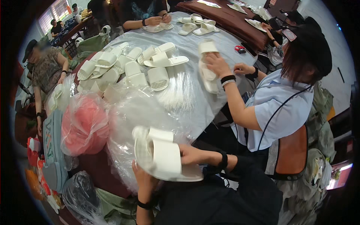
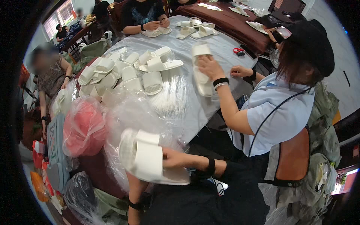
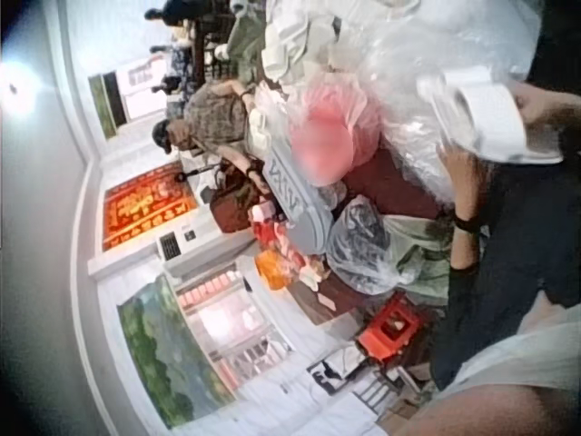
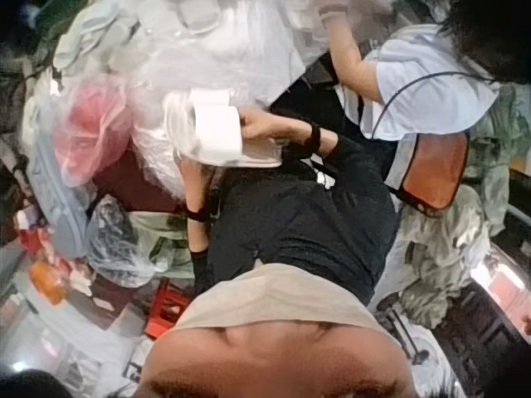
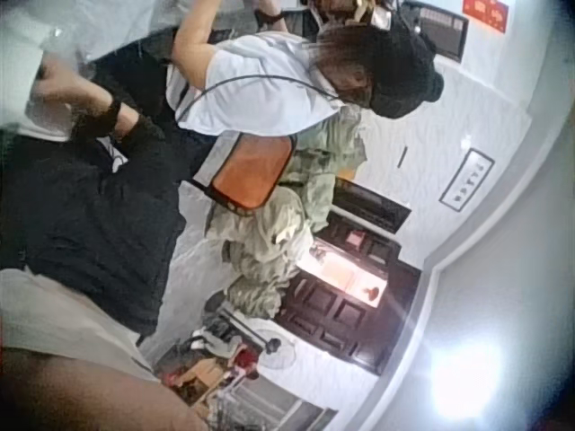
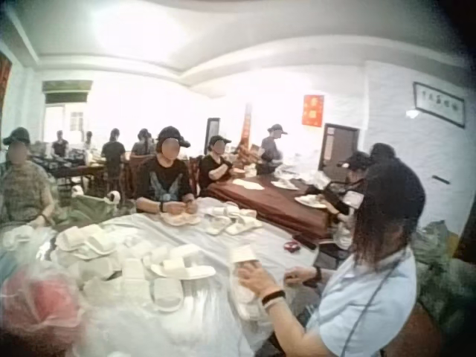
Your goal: Inspecting white slippers and placing them into clear plastic bags for final packaging.
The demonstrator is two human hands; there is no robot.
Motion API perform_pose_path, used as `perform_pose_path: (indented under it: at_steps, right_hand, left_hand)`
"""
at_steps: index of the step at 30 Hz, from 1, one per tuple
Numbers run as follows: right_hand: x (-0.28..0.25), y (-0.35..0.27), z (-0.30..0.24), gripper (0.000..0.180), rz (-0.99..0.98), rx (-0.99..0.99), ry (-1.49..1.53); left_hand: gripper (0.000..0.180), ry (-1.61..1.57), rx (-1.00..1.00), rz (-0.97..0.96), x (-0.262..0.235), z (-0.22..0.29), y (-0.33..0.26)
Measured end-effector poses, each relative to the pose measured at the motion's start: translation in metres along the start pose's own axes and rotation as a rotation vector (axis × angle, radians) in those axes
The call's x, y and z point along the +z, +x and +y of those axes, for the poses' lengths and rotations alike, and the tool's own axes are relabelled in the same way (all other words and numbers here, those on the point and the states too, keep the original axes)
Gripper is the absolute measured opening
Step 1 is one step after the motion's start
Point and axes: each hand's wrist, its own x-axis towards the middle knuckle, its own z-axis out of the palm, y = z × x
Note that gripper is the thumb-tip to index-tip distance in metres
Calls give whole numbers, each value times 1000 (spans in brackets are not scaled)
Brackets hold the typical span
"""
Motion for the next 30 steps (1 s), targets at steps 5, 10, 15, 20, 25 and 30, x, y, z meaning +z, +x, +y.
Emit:
perform_pose_path:
  at_steps: [5,10,15,20,25,30]
  right_hand:
    - [-40,43,25,46,528,-140,63]
    - [-38,24,-14,47,184,-184,-166]
    - [-31,-26,-22,46,-371,155,140]
    - [-12,-26,-40,59,-572,182,456]
    - [-13,-11,-44,48,-488,28,-162]
    - [-15,-7,-47,46,-270,-133,-498]
  left_hand:
    - [49,349,44,146,-1,15,7]
    - [35,353,-9,152,7,3,12]
    - [22,-438,-274,438,-14,8,21]
    - [21,-796,-449,664,-37,19,29]
    - [15,-610,-313,841,-34,20,14]
    - [14,-585,-249,853,-48,42,12]
